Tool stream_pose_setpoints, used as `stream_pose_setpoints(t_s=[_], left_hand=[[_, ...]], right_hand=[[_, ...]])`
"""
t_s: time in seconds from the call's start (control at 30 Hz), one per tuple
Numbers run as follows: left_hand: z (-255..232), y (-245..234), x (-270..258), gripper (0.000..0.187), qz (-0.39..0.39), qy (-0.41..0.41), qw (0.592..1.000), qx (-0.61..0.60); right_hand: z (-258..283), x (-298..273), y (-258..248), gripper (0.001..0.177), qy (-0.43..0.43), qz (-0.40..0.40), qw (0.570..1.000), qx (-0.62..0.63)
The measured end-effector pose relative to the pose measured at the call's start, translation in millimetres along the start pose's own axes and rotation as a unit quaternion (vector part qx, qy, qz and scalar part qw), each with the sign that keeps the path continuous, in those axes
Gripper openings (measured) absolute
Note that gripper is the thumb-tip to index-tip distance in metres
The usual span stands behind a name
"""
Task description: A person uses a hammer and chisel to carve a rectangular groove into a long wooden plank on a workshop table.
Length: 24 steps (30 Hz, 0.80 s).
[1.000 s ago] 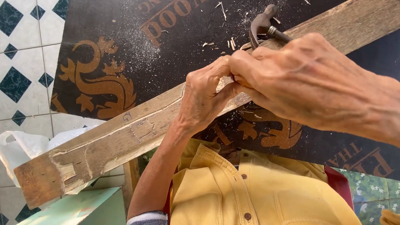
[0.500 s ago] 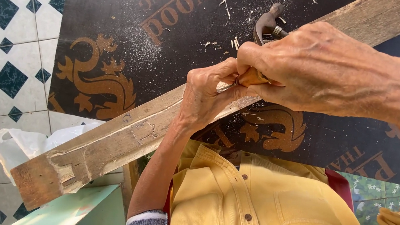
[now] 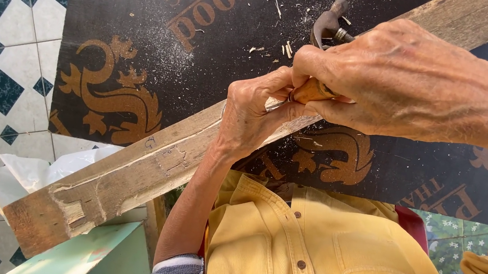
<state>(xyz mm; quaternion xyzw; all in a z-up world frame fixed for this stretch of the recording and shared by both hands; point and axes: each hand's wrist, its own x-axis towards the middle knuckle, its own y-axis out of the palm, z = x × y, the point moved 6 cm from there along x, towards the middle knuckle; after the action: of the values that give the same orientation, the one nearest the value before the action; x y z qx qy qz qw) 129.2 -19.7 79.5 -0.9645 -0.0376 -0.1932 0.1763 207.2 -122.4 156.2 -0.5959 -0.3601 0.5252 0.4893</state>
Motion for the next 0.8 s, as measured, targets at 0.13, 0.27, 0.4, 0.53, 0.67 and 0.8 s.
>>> stream_pose_setpoints(t_s=[0.13, 0.27, 0.4, 0.53, 0.67, 0.8], left_hand=[[2.6, -0.2, -2.2, 0.03, -0.009, -0.002, 1.0, 0.01], [1.5, -0.8, -1.1, 0.026, -0.009, -0.004, 1.0, 0.001], [2.0, -0.8, 0.0, 0.025, -0.011, -0.005, 1.0, -0.007], [-0.5, -2.2, -0.8, 0.027, -0.016, 0.013, 1.0, -0.008], [3.8, -0.7, -1.4, 0.025, -0.016, -0.001, 1.0, -0.011], [5.1, -0.8, -2.1, 0.028, -0.013, -0.008, 1.0, 0.006]], right_hand=[[0.5, 0.7, 0.6, 0.026, -0.009, 0.009, 1.0, -0.017], [-1.0, 3.3, -0.2, 0.028, 0.013, 0.026, 0.999, -0.018], [0.1, 3.7, -2.6, 0.028, 0.001, 0.017, 0.999, -0.041], [-1.0, 3.2, -2.4, 0.027, 0.014, 0.03, 0.999, -0.038], [-1.7, 5.8, -0.1, 0.033, 0.017, 0.037, 0.998, -0.044], [-1.9, 5.0, 0.8, 0.022, 0.015, 0.048, 0.998, -0.03]])
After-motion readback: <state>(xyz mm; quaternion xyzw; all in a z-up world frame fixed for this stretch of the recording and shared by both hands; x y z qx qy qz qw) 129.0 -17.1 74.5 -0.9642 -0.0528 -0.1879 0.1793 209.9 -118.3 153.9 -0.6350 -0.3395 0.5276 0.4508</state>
